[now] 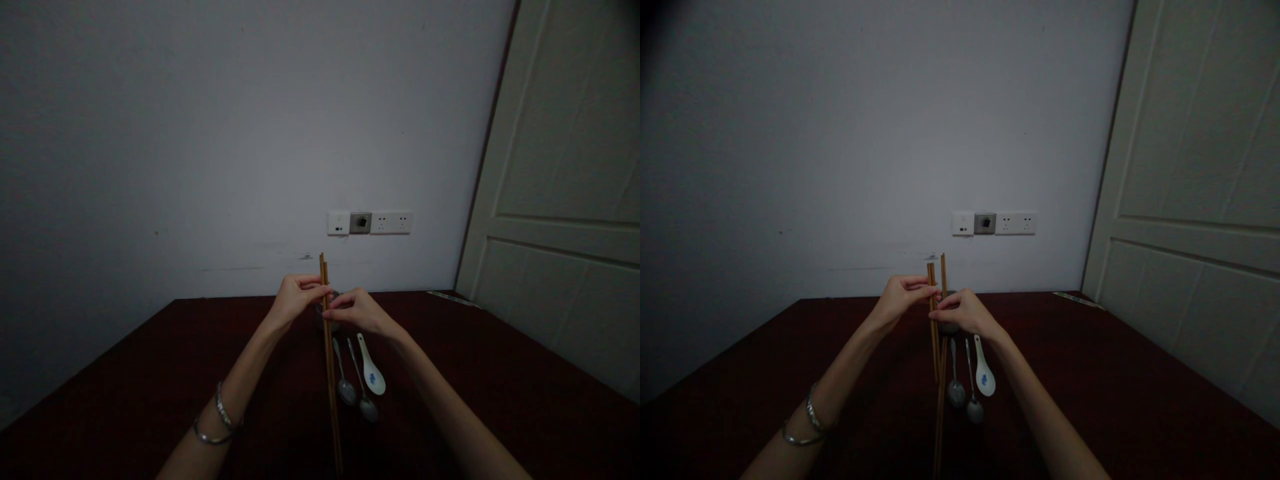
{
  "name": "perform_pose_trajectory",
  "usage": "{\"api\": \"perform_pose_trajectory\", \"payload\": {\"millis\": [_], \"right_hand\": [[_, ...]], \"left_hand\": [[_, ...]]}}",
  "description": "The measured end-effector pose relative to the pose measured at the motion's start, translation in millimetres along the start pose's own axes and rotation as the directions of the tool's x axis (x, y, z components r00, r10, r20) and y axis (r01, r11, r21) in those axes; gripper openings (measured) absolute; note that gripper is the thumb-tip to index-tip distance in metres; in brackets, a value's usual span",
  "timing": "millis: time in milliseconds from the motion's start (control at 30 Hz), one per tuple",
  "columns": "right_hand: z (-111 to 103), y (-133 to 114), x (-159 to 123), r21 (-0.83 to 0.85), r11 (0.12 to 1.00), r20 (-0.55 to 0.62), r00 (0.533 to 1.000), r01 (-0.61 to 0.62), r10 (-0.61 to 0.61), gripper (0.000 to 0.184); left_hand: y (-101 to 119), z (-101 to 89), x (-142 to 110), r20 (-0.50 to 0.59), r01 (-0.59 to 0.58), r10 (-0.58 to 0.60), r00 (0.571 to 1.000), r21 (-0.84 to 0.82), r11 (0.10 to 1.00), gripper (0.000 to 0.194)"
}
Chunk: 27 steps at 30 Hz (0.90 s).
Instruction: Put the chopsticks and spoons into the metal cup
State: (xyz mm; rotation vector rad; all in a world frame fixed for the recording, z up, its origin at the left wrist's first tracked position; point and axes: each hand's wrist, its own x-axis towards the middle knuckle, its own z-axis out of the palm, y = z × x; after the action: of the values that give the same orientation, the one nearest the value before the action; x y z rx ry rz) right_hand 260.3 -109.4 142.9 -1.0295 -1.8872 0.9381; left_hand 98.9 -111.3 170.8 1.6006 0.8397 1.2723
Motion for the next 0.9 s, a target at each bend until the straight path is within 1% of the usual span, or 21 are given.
{"api": "perform_pose_trajectory", "payload": {"millis": [100, 233, 300, 400, 433, 500, 567, 633, 700, 767, 833, 900], "right_hand": [[1.2, 1.0, 1.0, 0.030, 0.999, 0.000, 1.000, -0.012, 0.012, 0.031], [2.8, -0.4, 1.4, 0.027, 0.999, -0.006, 1.000, -0.021, 0.021, 0.031], [4.1, -1.2, 1.4, 0.024, 0.999, -0.012, 0.999, -0.033, 0.034, 0.029], [5.7, -0.2, 1.3, 0.027, 0.998, -0.020, 0.998, -0.064, 0.064, 0.029], [5.5, 0.9, 1.3, 0.031, 0.997, -0.023, 0.997, -0.074, 0.075, 0.029], [2.7, 4.0, 2.4, 0.043, 0.996, -0.041, 0.996, -0.081, 0.082, 0.030], [-4.0, 7.1, 6.3, 0.063, 0.996, -0.079, 0.994, -0.068, 0.073, 0.031], [-14.6, 8.2, 15.1, 0.085, 0.995, -0.132, 0.989, -0.051, 0.062, 0.032], [-27.9, 6.0, 29.8, 0.108, 0.994, -0.188, 0.981, -0.030, 0.050, 0.030], [-41.9, 1.1, 49.3, 0.143, 0.990, -0.251, 0.968, 0.010, 0.026, 0.027], [-53.9, -4.2, 71.3, 0.164, 0.984, -0.338, 0.941, 0.064, -0.005, 0.024], [-62.0, -6.7, 92.5, 0.148, 0.985, -0.401, 0.916, 0.093, -0.026, 0.019]], "left_hand": [[-1.8, 0.0, 1.8, -0.024, 0.014, -0.013, 1.000, 0.011, 1.000, 0.022], [-4.0, -2.0, 3.5, -0.029, 0.035, -0.035, 0.999, 0.015, 0.999, 0.024], [-3.7, -3.9, 3.8, 0.005, 0.047, -0.047, 0.999, -0.001, 0.999, 0.032], [-2.9, -9.6, 6.1, 0.084, 0.034, -0.032, 0.996, -0.023, 0.999, 0.051], [-3.9, -12.8, 8.2, 0.085, 0.026, -0.024, 0.996, -0.027, 0.999, 0.054], [-11.3, -22.1, 15.2, 0.034, 0.018, -0.016, 0.999, -0.032, 0.999, 0.055], [-28.0, -34.9, 25.9, -0.052, 0.037, -0.038, 0.998, -0.033, 0.999, 0.049], [-54.2, -50.1, 37.8, -0.169, 0.084, -0.087, 0.982, -0.024, 0.996, 0.045], [-85.8, -65.6, 47.4, -0.282, 0.185, -0.180, 0.942, -0.009, 0.983, 0.041], [-117.0, -78.7, 52.0, -0.384, 0.293, -0.267, 0.884, 0.011, 0.956, 0.036], [-143.1, -87.6, 51.7, -0.440, 0.351, -0.305, 0.844, 0.024, 0.936, 0.029], [-162.9, -92.0, 48.5, -0.469, 0.386, -0.331, 0.819, 0.024, 0.922, 0.023]]}}
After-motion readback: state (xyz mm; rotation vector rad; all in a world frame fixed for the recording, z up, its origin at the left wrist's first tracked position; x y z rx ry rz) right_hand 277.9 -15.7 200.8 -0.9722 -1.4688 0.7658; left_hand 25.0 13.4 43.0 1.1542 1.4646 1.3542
